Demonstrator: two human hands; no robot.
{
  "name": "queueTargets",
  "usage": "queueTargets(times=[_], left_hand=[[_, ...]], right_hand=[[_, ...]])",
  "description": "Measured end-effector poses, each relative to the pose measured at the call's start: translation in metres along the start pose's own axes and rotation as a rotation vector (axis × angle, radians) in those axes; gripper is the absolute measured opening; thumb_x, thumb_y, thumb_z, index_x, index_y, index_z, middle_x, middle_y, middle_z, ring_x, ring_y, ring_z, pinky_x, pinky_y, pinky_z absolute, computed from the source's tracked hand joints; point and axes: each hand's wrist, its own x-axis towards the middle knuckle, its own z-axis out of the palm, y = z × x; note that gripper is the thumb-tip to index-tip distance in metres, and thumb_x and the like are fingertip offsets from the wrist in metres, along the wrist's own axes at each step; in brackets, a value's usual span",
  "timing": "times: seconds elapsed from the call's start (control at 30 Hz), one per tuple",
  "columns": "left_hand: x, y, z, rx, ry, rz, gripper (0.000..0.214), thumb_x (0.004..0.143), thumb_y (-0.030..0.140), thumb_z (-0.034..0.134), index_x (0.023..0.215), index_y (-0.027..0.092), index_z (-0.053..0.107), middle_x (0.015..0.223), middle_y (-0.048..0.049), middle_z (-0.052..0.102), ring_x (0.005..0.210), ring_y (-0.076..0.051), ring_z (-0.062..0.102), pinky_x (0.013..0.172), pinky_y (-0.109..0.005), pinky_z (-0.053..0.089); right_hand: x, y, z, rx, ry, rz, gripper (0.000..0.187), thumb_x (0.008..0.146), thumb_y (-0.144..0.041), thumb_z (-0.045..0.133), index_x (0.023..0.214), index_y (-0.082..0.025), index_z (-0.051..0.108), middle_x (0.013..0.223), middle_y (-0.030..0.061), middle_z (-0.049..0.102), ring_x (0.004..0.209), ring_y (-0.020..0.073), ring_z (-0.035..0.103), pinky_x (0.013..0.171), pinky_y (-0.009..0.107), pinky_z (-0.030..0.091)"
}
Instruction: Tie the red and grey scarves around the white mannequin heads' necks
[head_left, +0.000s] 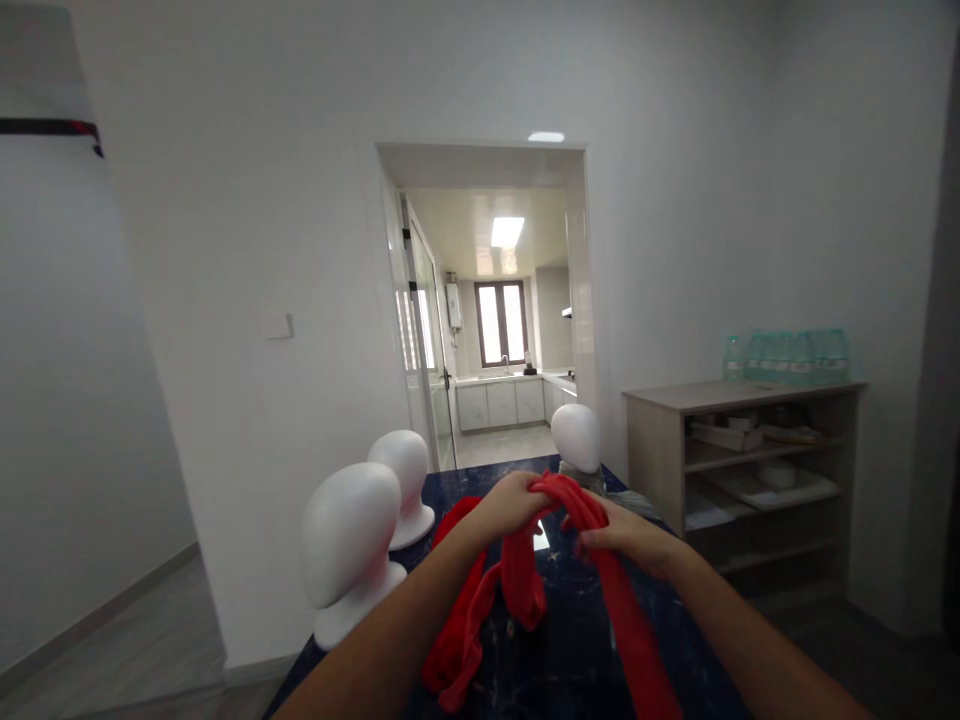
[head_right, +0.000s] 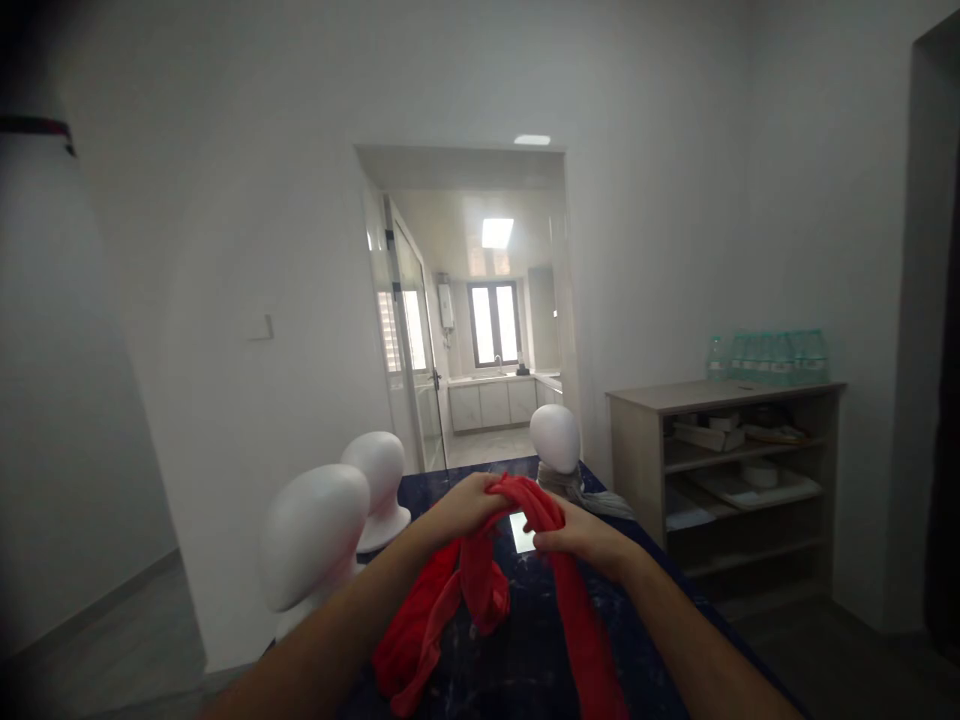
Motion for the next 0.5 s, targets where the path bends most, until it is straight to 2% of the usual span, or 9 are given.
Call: queueTargets(times=[0.07,0.13,0.23,0.3,0.4,0.5], left_hand=[[0.007,0.026,0.004,-0.1,0.077,0.035,0.018,0.08,0.034,0.066,0.087,0.018,0.071,0.075,-0.0012,0.071,0.065,-0.016,0.064,0.058,-0.024,0.048],[0.015,0.052,0.007,-0.201,0.166,0.075,0.014,0.077,0.025,0.066,0.087,0.017,0.069,0.074,-0.0014,0.07,0.065,-0.015,0.064,0.059,-0.023,0.049],[0.02,0.081,0.0,-0.409,0.279,0.083,0.015,0.074,0.02,0.067,0.089,0.017,0.065,0.07,-0.0008,0.068,0.061,-0.015,0.064,0.057,-0.024,0.05],[0.018,0.094,-0.014,-0.5,0.362,0.087,0.017,0.072,0.016,0.067,0.088,0.017,0.063,0.068,-0.0004,0.068,0.057,-0.014,0.063,0.054,-0.023,0.049],[0.01,0.105,-0.044,-0.592,0.475,0.132,0.023,0.067,0.005,0.066,0.087,0.016,0.064,0.066,0.0006,0.067,0.052,-0.011,0.06,0.05,-0.02,0.047],[0.003,0.111,-0.076,-0.757,0.542,0.161,0.026,0.069,0.001,0.066,0.09,0.017,0.064,0.061,0.0045,0.063,0.045,-0.008,0.053,0.046,-0.017,0.044]], right_hand=[[0.006,-0.008,0.02,0.03,0.031,-0.123,0.083,0.069,-0.033,0.091,0.143,-0.029,0.056,0.133,0.0063,0.071,0.116,0.0263,0.068,0.097,0.039,0.056],[0.015,-0.01,0.045,0.093,0.036,-0.173,0.077,0.065,-0.034,0.093,0.135,-0.023,0.062,0.129,0.0083,0.073,0.122,0.0297,0.066,0.106,0.044,0.051],[0.023,-0.008,0.075,0.184,0.002,-0.088,0.063,0.07,-0.033,0.09,0.126,-0.019,0.065,0.096,0.0071,0.08,0.093,0.0284,0.075,0.091,0.046,0.058],[0.025,-0.008,0.08,0.232,0.002,-0.025,0.052,0.075,-0.037,0.085,0.12,-0.017,0.066,0.079,0.0042,0.077,0.073,0.025,0.075,0.075,0.042,0.06],[0.026,-0.015,0.069,0.231,0.035,-0.02,0.039,0.078,-0.039,0.082,0.105,-0.017,0.066,0.064,-0.0019,0.069,0.051,0.0154,0.064,0.06,0.035,0.059],[0.024,-0.029,0.053,0.186,-0.079,-0.034,0.033,0.079,-0.037,0.081,0.102,-0.017,0.066,0.055,-0.009,0.058,0.038,0.006,0.042,0.054,0.031,0.059]])
